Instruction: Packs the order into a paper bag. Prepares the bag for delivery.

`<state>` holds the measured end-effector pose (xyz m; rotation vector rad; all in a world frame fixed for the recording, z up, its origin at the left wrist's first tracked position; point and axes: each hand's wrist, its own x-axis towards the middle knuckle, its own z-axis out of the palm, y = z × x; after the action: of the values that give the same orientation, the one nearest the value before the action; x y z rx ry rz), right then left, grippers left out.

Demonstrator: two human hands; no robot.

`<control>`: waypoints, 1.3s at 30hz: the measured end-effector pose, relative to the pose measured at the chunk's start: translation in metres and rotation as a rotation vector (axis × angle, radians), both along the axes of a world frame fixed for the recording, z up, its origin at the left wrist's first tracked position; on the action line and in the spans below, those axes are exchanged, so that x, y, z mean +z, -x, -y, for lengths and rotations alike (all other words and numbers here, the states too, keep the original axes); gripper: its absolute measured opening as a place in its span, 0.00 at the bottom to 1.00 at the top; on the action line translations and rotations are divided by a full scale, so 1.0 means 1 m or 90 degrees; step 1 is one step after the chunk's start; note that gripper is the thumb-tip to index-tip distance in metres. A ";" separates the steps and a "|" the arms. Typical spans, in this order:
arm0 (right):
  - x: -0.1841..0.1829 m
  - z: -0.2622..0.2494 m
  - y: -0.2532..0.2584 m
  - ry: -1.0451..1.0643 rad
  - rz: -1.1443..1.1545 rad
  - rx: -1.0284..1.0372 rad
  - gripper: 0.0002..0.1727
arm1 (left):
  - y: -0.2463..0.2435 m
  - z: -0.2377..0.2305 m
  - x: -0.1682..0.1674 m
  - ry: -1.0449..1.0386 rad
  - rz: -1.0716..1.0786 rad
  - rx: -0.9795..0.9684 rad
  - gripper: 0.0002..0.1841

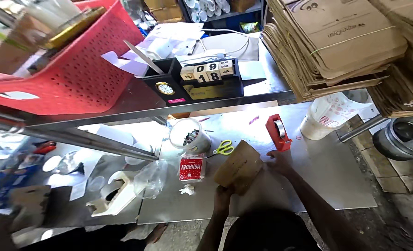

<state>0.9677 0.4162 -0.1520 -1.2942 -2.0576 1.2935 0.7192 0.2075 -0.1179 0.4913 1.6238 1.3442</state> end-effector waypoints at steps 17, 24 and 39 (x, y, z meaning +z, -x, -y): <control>0.006 -0.092 -0.030 0.057 -0.117 -0.286 0.17 | -0.097 -0.178 0.139 0.200 -1.095 -0.905 0.22; 0.009 -0.018 -0.064 0.060 -0.142 -0.356 0.16 | -0.124 -0.220 0.126 0.494 -1.045 -1.033 0.11; -0.013 -0.032 -0.048 0.476 -0.368 -0.365 0.22 | -0.132 -0.220 0.086 0.463 -1.109 -1.106 0.13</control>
<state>1.0157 0.4484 -0.1655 -1.3986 -0.7390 1.9033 0.8517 0.4276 -0.0323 2.1025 1.5047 -1.3494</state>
